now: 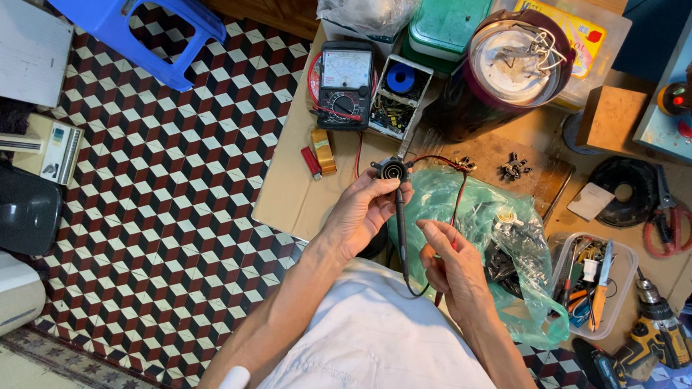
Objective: The person assembles a small white plastic gear with a black metal housing, then uses multimeter probes to test electrical continuity on the assembled unit. The person places the unit into a black circular base and continues testing with the probes.
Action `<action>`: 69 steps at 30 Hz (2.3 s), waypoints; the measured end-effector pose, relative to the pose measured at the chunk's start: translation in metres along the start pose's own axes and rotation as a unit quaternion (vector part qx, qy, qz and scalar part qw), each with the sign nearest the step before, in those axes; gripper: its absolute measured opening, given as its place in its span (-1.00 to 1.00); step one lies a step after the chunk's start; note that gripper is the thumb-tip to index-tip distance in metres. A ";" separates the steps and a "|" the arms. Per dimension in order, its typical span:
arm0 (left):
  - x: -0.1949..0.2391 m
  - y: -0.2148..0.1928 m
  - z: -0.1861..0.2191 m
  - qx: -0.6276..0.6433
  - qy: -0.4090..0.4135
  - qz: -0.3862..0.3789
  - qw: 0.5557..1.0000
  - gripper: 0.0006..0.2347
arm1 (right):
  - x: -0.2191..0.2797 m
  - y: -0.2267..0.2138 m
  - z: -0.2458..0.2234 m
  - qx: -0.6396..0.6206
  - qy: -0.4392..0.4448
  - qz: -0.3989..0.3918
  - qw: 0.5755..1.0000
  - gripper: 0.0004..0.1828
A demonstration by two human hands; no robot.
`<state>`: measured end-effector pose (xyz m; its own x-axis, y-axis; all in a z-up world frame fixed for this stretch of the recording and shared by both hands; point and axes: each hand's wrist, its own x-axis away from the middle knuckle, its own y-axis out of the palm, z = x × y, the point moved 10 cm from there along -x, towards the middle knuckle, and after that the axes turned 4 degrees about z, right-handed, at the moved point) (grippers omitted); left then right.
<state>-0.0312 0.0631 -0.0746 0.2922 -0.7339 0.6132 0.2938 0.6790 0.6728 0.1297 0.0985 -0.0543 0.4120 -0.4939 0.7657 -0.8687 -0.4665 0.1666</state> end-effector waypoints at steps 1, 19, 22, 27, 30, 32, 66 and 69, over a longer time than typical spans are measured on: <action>0.001 0.000 -0.001 0.003 -0.003 0.001 1.000 -0.78 | -0.001 0.001 0.001 -0.010 -0.001 -0.002 1.000 -0.50; 0.034 -0.003 -0.012 0.038 -0.028 -0.008 0.999 -0.76 | -0.004 0.026 -0.043 0.025 -0.037 -0.058 0.997 -0.53; 0.033 -0.004 -0.013 0.034 -0.029 -0.009 0.999 -0.77 | -0.004 0.032 -0.043 0.020 -0.037 -0.067 0.997 -0.55; 0.034 0.000 -0.011 0.040 -0.015 -0.045 0.998 -0.81 | -0.003 0.035 -0.039 0.016 -0.031 -0.070 0.997 -0.59; 0.032 -0.008 -0.014 0.038 -0.026 -0.012 0.999 -0.81 | -0.004 0.034 -0.038 0.022 -0.033 -0.073 0.997 -0.60; 0.033 -0.008 -0.015 0.038 -0.027 -0.016 0.999 -0.81 | -0.005 0.034 -0.036 0.025 -0.032 -0.072 0.997 -0.61; 0.032 -0.004 -0.021 0.032 -0.029 -0.016 0.999 -0.80 | -0.013 0.018 -0.025 0.003 -0.027 -0.032 0.999 -0.70; 0.031 0.006 -0.020 0.011 -0.031 -0.027 0.999 -0.78 | -0.012 0.013 -0.025 -0.015 -0.028 -0.024 0.999 -0.70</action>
<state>-0.0027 0.0447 -0.0599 0.2197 -0.7695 0.5996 0.2865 0.6384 0.7144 0.1066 0.1165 -0.0461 0.4669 -0.5122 0.7208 -0.8553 -0.4686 0.2211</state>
